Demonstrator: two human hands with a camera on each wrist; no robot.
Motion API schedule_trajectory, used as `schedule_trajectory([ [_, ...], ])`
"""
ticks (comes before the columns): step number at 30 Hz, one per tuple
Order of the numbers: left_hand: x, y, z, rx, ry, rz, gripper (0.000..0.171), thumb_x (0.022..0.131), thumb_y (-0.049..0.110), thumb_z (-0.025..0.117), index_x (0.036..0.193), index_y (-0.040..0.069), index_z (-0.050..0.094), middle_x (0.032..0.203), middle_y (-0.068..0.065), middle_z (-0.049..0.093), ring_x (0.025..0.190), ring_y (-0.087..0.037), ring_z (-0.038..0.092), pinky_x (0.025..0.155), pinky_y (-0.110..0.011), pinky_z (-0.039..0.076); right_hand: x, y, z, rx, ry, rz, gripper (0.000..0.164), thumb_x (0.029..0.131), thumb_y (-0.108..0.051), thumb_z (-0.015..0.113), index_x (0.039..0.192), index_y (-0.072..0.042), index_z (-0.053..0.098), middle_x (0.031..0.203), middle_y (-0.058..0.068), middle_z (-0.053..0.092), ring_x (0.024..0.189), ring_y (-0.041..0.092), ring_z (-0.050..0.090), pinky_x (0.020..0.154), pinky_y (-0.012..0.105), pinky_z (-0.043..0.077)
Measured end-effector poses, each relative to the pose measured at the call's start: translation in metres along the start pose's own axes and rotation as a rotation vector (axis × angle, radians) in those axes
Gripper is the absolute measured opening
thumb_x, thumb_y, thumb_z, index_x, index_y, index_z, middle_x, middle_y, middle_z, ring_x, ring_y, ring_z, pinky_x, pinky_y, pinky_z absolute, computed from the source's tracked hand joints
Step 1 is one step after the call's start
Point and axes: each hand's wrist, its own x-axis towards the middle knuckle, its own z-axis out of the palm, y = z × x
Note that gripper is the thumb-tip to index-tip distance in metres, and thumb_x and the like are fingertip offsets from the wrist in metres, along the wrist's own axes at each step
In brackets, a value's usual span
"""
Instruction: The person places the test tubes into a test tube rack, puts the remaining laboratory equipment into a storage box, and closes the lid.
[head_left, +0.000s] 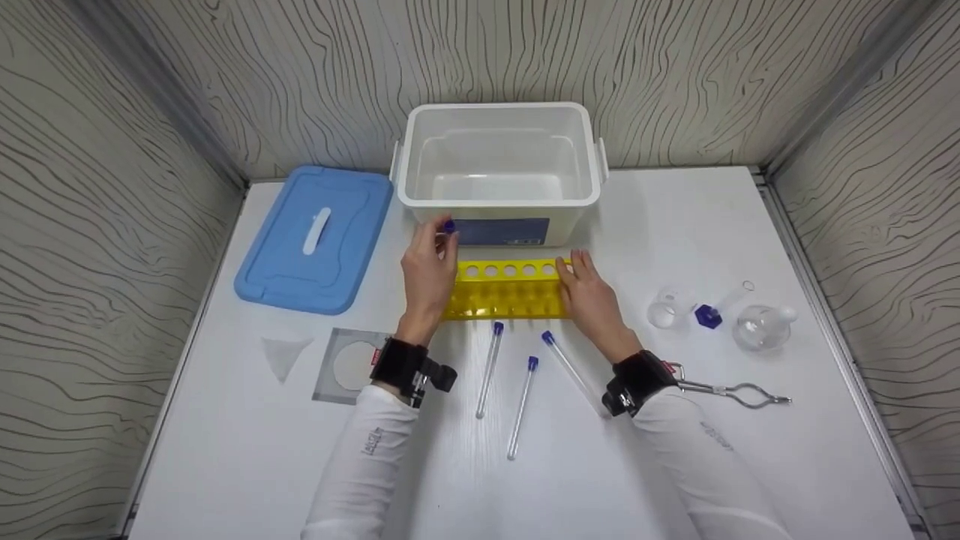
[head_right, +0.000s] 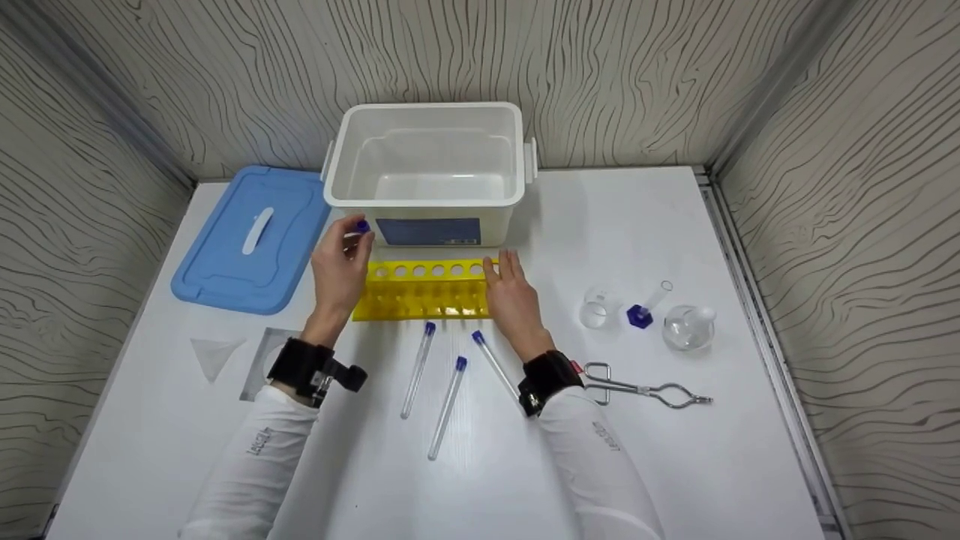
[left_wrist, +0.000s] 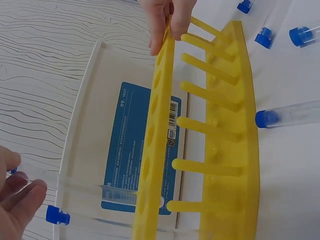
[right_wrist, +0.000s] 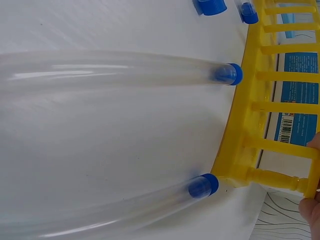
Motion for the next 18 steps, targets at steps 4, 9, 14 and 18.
schedule_trajectory([
  [4,-0.003,-0.003,0.003,0.029,-0.02,-0.009,0.031,0.099,0.014,0.06,0.128,0.005,0.06,0.117,-0.011,0.068,0.105,-0.022,0.069,0.094,-0.031,0.057,0.0,0.0,0.0,0.004,0.014,-0.009,0.046,0.1,-0.015,0.057,0.144,-0.004,0.051,0.152,0.026,0.042,0.144,0.042,0.039,0.107,0.051,0.046],
  [9,-0.007,-0.005,0.006,0.077,-0.053,-0.027,0.031,0.098,0.012,0.06,0.129,0.006,0.06,0.122,-0.011,0.068,0.107,-0.022,0.069,0.096,-0.031,0.057,-0.001,0.0,-0.001,-0.004,0.029,-0.013,0.045,0.1,-0.015,0.057,0.143,-0.004,0.052,0.152,0.026,0.043,0.143,0.042,0.04,0.105,0.052,0.047],
  [14,-0.01,-0.006,0.007,0.14,-0.055,0.004,0.031,0.097,0.011,0.062,0.127,0.005,0.062,0.122,-0.012,0.071,0.106,-0.024,0.072,0.092,-0.032,0.058,-0.001,0.001,0.001,-0.011,0.067,-0.046,0.044,0.098,-0.013,0.059,0.14,-0.002,0.055,0.149,0.028,0.046,0.141,0.043,0.043,0.101,0.051,0.051],
  [18,-0.013,-0.009,0.009,0.181,-0.069,0.014,0.03,0.097,0.012,0.063,0.126,0.006,0.062,0.121,-0.011,0.072,0.106,-0.023,0.072,0.09,-0.031,0.059,-0.001,0.002,0.003,-0.017,0.083,-0.06,0.043,0.097,-0.013,0.06,0.139,-0.001,0.056,0.147,0.029,0.048,0.14,0.043,0.044,0.1,0.05,0.052],
])
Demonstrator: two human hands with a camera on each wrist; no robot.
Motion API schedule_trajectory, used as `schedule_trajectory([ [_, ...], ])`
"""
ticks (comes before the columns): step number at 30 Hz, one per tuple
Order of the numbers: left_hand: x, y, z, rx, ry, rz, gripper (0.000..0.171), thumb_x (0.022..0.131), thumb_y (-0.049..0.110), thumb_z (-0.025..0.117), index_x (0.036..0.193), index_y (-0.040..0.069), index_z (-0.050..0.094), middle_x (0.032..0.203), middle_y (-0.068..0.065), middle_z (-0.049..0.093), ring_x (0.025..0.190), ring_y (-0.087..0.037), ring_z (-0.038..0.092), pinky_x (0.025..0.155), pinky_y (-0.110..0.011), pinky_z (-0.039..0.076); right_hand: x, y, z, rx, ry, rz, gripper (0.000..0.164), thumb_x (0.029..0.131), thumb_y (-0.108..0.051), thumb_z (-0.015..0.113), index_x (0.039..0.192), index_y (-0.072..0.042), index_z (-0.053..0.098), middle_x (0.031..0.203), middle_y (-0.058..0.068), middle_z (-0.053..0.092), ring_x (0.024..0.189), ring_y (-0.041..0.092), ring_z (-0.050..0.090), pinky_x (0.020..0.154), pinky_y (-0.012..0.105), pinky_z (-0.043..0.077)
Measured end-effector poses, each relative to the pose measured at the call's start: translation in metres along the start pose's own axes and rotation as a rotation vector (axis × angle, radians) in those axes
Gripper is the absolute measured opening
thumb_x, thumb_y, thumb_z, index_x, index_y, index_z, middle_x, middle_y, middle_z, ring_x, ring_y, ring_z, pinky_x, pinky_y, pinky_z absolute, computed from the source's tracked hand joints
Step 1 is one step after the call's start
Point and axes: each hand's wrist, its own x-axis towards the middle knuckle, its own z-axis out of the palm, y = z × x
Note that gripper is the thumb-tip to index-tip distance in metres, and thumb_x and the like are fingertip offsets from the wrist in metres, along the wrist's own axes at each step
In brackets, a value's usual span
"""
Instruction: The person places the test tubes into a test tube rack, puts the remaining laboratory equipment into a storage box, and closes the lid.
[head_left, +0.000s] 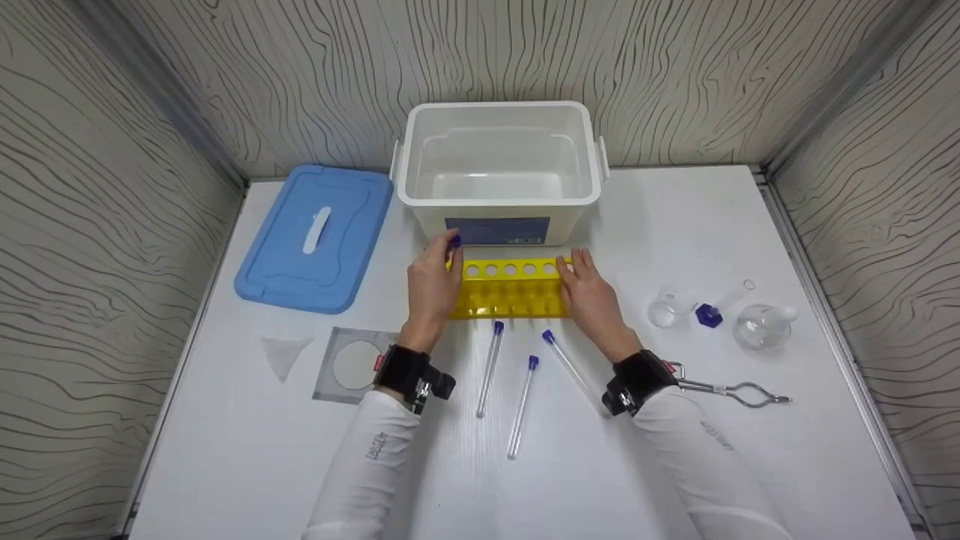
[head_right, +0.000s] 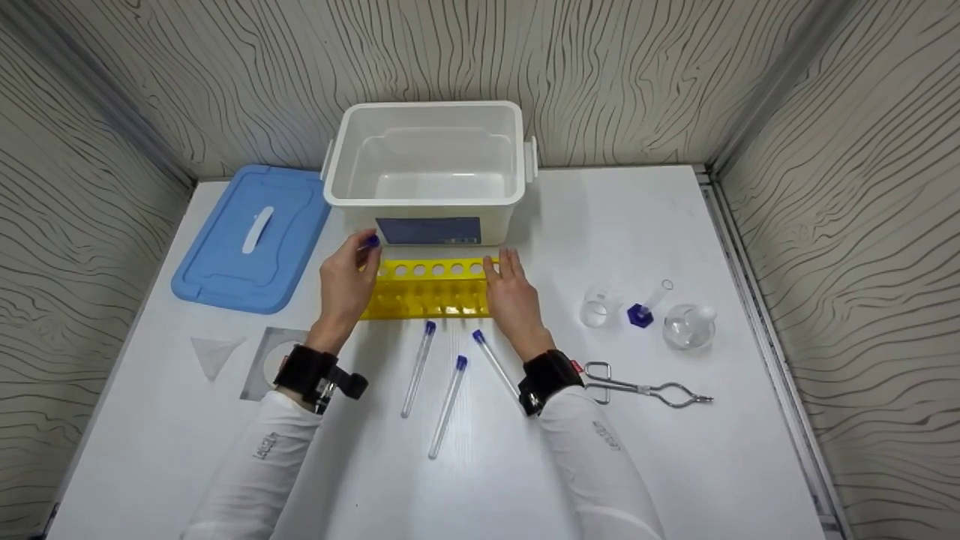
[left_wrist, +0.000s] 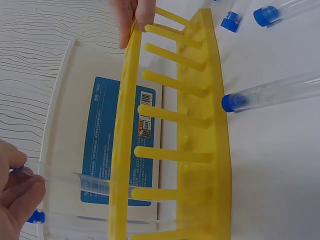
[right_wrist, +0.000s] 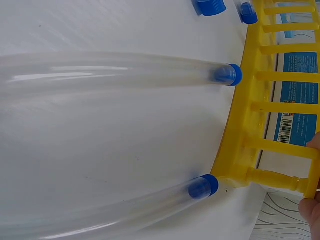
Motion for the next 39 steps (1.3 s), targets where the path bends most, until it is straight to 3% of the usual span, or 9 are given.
schedule_trajectory([
  [15,-0.006,-0.01,0.005,0.021,-0.018,-0.049,0.025,0.095,0.01,0.065,0.12,0.008,0.065,0.112,-0.01,0.075,0.102,-0.024,0.074,0.086,-0.033,0.06,0.001,-0.002,-0.001,0.014,-0.025,0.016,0.044,0.098,-0.014,0.059,0.14,-0.002,0.055,0.149,0.028,0.046,0.141,0.043,0.042,0.103,0.052,0.049],
  [26,-0.011,-0.009,-0.002,0.005,-0.037,-0.104,0.034,0.096,0.015,0.064,0.13,0.009,0.064,0.116,-0.013,0.074,0.102,-0.025,0.074,0.087,-0.034,0.06,0.002,-0.002,-0.001,0.017,-0.072,0.041,0.045,0.1,-0.015,0.057,0.143,-0.003,0.052,0.152,0.027,0.042,0.143,0.042,0.039,0.106,0.052,0.047],
  [33,-0.014,-0.011,-0.014,0.021,0.021,-0.069,0.031,0.096,0.02,0.064,0.124,0.007,0.069,0.11,-0.012,0.076,0.09,-0.023,0.076,0.081,-0.033,0.061,0.002,-0.001,-0.001,0.025,-0.067,0.04,0.045,0.099,-0.013,0.057,0.143,-0.003,0.052,0.151,0.028,0.043,0.142,0.044,0.041,0.104,0.053,0.049],
  [39,-0.018,-0.017,-0.028,0.012,0.087,0.012,0.026,0.097,0.024,0.063,0.113,0.006,0.073,0.103,-0.01,0.078,0.087,-0.022,0.075,0.08,-0.034,0.062,0.002,-0.001,-0.002,0.027,-0.072,0.05,0.046,0.099,-0.015,0.057,0.144,-0.005,0.051,0.152,0.026,0.043,0.143,0.042,0.04,0.107,0.052,0.047],
])
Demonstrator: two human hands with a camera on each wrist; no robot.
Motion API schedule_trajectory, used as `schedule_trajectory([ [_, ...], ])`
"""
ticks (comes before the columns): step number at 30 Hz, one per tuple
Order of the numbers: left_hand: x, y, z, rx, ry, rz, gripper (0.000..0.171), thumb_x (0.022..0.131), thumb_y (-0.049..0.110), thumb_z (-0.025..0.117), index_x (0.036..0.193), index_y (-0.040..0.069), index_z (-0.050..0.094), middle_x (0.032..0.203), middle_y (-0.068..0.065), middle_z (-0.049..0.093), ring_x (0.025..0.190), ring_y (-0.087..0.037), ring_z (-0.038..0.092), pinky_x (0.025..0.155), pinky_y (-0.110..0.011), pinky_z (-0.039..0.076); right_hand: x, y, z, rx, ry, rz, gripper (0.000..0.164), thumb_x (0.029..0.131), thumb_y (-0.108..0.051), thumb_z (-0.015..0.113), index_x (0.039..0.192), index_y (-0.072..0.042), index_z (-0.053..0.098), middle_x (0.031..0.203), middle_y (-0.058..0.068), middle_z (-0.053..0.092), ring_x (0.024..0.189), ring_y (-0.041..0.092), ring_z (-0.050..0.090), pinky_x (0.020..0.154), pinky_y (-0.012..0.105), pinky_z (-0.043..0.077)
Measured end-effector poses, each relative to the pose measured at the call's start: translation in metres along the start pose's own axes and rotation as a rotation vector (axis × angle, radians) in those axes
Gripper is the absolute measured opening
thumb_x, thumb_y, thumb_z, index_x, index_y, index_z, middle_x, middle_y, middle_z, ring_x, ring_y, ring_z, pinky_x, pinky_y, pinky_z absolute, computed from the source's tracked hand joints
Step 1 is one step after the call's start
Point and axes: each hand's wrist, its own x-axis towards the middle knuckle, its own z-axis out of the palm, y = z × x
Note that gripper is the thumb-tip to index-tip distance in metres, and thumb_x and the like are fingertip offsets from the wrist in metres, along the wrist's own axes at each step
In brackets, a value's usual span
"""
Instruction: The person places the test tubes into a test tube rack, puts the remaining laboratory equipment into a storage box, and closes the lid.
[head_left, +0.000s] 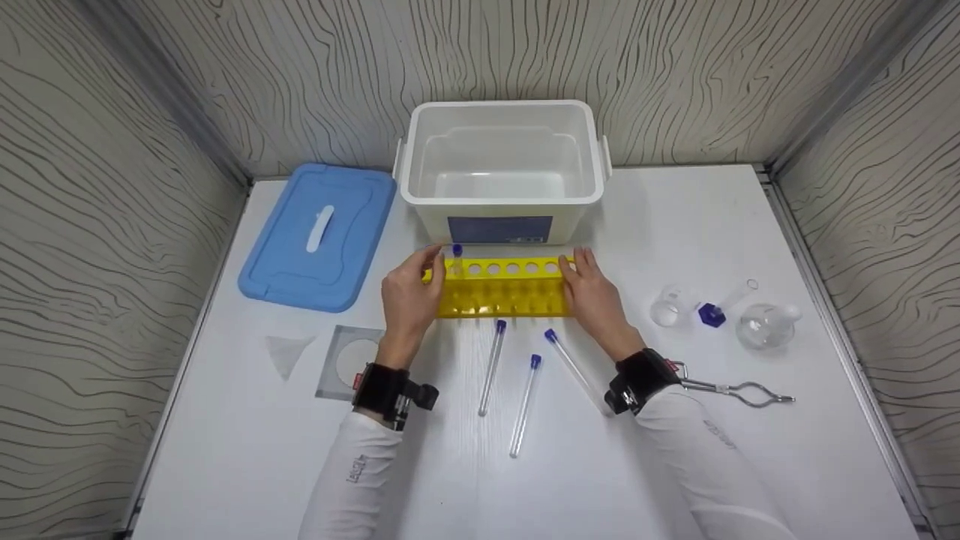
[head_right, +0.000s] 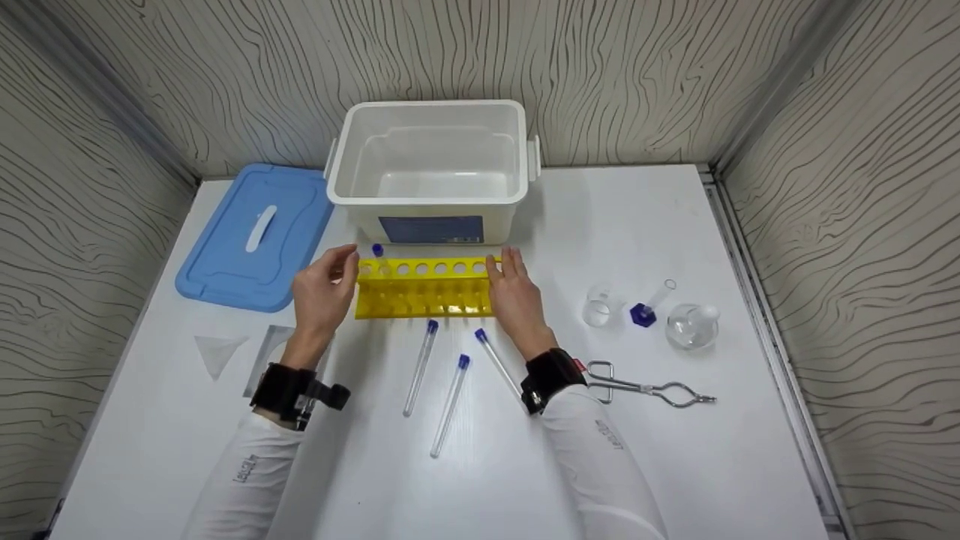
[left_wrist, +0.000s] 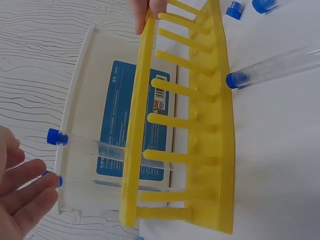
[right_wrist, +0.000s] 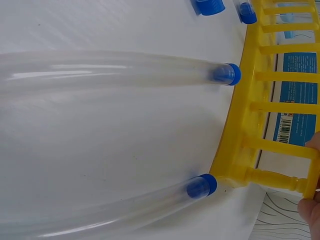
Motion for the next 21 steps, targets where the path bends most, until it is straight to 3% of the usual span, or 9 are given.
schedule_trajectory([
  [5,-0.004,-0.016,-0.006,-0.048,0.038,0.073,0.021,0.096,0.018,0.064,0.111,0.005,0.073,0.104,-0.01,0.077,0.093,-0.023,0.074,0.079,-0.035,0.062,0.0,0.001,0.0,-0.013,0.004,-0.005,0.046,0.099,-0.015,0.057,0.144,-0.004,0.051,0.152,0.027,0.043,0.143,0.043,0.04,0.105,0.052,0.048],
  [8,-0.008,-0.028,-0.006,-0.069,0.048,0.083,0.02,0.095,0.014,0.065,0.111,0.005,0.072,0.106,-0.01,0.077,0.097,-0.024,0.073,0.081,-0.035,0.061,0.0,0.001,0.001,-0.019,0.004,-0.007,0.046,0.099,-0.015,0.057,0.144,-0.004,0.051,0.152,0.027,0.042,0.143,0.042,0.04,0.105,0.052,0.048],
  [17,-0.031,-0.062,0.001,-0.026,0.056,0.006,0.021,0.094,0.014,0.065,0.112,0.005,0.073,0.111,-0.013,0.073,0.106,-0.029,0.069,0.095,-0.041,0.056,0.0,0.0,0.001,-0.026,-0.019,0.006,0.048,0.099,-0.015,0.058,0.144,-0.004,0.05,0.153,0.026,0.042,0.144,0.041,0.039,0.107,0.051,0.046],
  [21,-0.041,-0.072,0.007,0.045,-0.026,-0.053,0.026,0.096,0.016,0.063,0.117,0.006,0.071,0.116,-0.013,0.071,0.11,-0.03,0.068,0.096,-0.042,0.056,0.001,-0.001,-0.001,-0.036,-0.017,0.005,0.048,0.098,-0.015,0.06,0.144,-0.004,0.051,0.152,0.025,0.043,0.144,0.041,0.04,0.106,0.05,0.047],
])
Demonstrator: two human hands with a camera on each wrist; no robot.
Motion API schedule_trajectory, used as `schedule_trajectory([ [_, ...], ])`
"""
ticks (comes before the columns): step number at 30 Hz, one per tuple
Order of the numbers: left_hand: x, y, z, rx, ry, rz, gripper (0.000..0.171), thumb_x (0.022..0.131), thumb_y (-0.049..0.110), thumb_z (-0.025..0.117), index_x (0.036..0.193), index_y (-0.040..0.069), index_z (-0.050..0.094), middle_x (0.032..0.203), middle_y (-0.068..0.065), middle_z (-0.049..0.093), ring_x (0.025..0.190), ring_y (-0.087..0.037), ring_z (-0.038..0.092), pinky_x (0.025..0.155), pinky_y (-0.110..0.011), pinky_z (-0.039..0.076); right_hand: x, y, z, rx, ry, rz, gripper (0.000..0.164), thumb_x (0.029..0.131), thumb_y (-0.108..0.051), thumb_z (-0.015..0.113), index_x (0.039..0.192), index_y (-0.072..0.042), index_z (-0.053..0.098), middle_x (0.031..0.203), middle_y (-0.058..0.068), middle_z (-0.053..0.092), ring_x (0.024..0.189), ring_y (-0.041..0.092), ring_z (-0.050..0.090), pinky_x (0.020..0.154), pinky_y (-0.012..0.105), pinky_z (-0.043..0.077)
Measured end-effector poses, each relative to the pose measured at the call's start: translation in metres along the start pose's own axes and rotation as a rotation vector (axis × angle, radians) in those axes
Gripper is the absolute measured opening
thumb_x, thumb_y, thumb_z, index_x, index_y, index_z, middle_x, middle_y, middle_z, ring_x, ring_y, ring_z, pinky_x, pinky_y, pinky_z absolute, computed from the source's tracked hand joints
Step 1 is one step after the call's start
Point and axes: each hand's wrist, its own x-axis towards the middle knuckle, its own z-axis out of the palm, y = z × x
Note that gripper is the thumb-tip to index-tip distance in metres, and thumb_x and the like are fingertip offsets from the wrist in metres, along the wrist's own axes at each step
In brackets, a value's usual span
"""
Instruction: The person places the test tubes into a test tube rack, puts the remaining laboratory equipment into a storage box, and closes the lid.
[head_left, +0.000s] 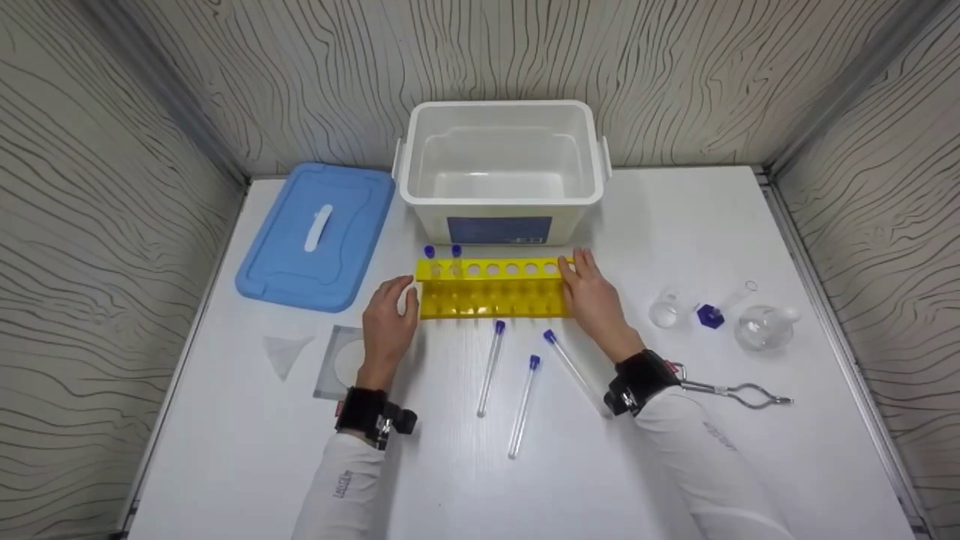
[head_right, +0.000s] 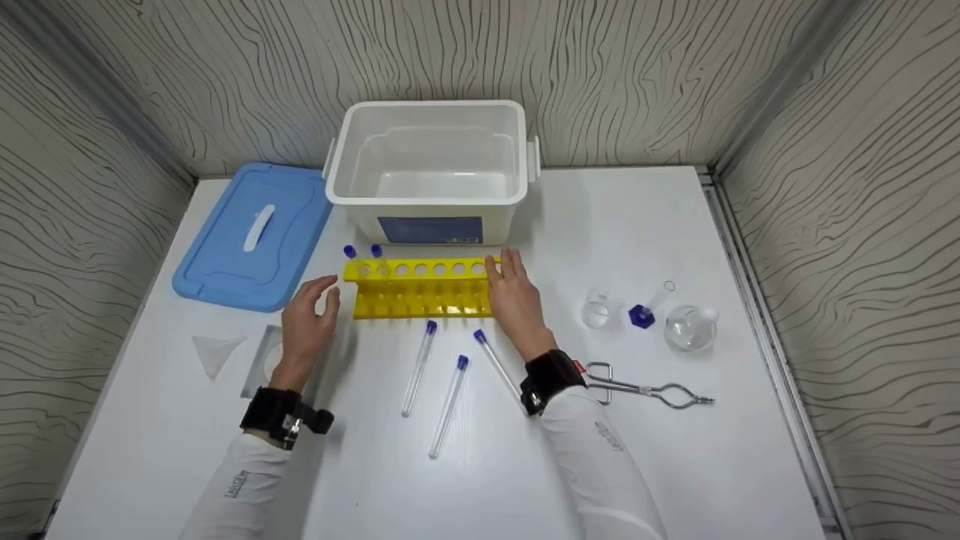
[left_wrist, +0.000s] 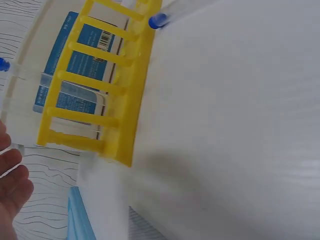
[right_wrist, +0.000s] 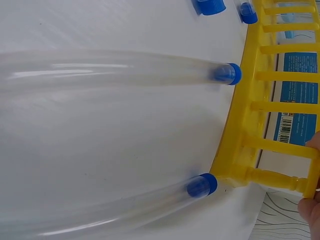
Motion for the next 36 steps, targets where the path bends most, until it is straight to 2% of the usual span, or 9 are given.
schedule_trajectory([
  [3,-0.007,-0.005,0.005,0.087,-0.131,-0.084,0.034,0.097,0.02,0.062,0.128,0.006,0.065,0.128,-0.014,0.067,0.118,-0.031,0.064,0.1,-0.043,0.054,0.0,-0.001,0.0,0.003,-0.004,0.001,0.048,0.099,-0.015,0.059,0.144,-0.004,0.05,0.153,0.025,0.042,0.144,0.041,0.039,0.107,0.051,0.046],
  [6,-0.012,-0.007,0.011,0.15,-0.279,-0.155,0.046,0.098,0.024,0.059,0.14,0.005,0.055,0.144,-0.016,0.056,0.131,-0.033,0.056,0.109,-0.046,0.048,0.001,-0.001,0.0,0.007,-0.005,0.004,0.047,0.099,-0.016,0.058,0.145,-0.004,0.05,0.153,0.026,0.041,0.144,0.042,0.038,0.107,0.051,0.045],
  [9,-0.018,-0.01,0.02,0.177,-0.401,-0.185,0.057,0.1,0.028,0.056,0.149,0.004,0.042,0.156,-0.018,0.041,0.142,-0.034,0.044,0.116,-0.048,0.039,0.001,-0.001,-0.001,0.009,-0.01,0.007,0.048,0.099,-0.016,0.058,0.145,-0.004,0.049,0.153,0.026,0.041,0.145,0.041,0.038,0.108,0.051,0.045],
  [12,-0.024,-0.013,0.027,0.152,-0.476,-0.187,0.066,0.1,0.031,0.054,0.155,0.004,0.031,0.163,-0.017,0.028,0.149,-0.034,0.033,0.121,-0.048,0.032,0.001,-0.001,-0.001,0.011,-0.021,0.012,0.048,0.1,-0.017,0.057,0.146,-0.005,0.048,0.154,0.025,0.04,0.145,0.041,0.037,0.109,0.05,0.044],
  [15,-0.029,-0.014,0.032,0.115,-0.51,-0.199,0.071,0.101,0.033,0.053,0.158,0.005,0.022,0.166,-0.015,0.019,0.152,-0.032,0.027,0.123,-0.046,0.028,0.001,-0.002,0.0,0.014,-0.013,0.004,0.048,0.1,-0.016,0.058,0.146,-0.005,0.049,0.154,0.025,0.04,0.145,0.041,0.038,0.109,0.05,0.045],
  [18,-0.03,-0.013,0.035,0.106,-0.526,-0.208,0.075,0.1,0.035,0.053,0.159,0.007,0.016,0.167,-0.013,0.016,0.152,-0.031,0.027,0.123,-0.045,0.028,0.002,-0.002,0.001,0.015,-0.001,-0.008,0.047,0.1,-0.015,0.057,0.145,-0.004,0.049,0.154,0.026,0.04,0.145,0.042,0.038,0.108,0.051,0.046],
  [24,-0.031,-0.011,0.039,0.145,-0.547,-0.193,0.081,0.099,0.037,0.058,0.159,0.005,0.014,0.167,-0.015,0.015,0.15,-0.031,0.03,0.122,-0.045,0.031,0.001,-0.001,0.002,0.02,0.024,-0.018,0.047,0.099,-0.015,0.057,0.144,-0.004,0.05,0.153,0.026,0.041,0.144,0.041,0.039,0.106,0.051,0.047],
  [29,-0.034,-0.011,0.044,0.212,-0.56,-0.196,0.084,0.099,0.044,0.054,0.16,0.008,0.009,0.168,-0.012,0.011,0.151,-0.03,0.028,0.123,-0.045,0.03,0.0,0.0,0.002,0.005,0.074,-0.055,0.044,0.098,-0.011,0.058,0.14,-0.001,0.055,0.149,0.028,0.046,0.141,0.043,0.043,0.102,0.051,0.05],
  [36,-0.039,-0.01,0.047,0.266,-0.564,-0.204,0.084,0.1,0.049,0.05,0.16,0.012,0.005,0.17,-0.008,0.007,0.153,-0.03,0.024,0.124,-0.046,0.027,-0.001,0.002,0.002,0.044,0.022,-0.026,0.046,0.099,-0.013,0.056,0.143,-0.002,0.051,0.152,0.027,0.042,0.144,0.042,0.038,0.11,0.051,0.044],
])
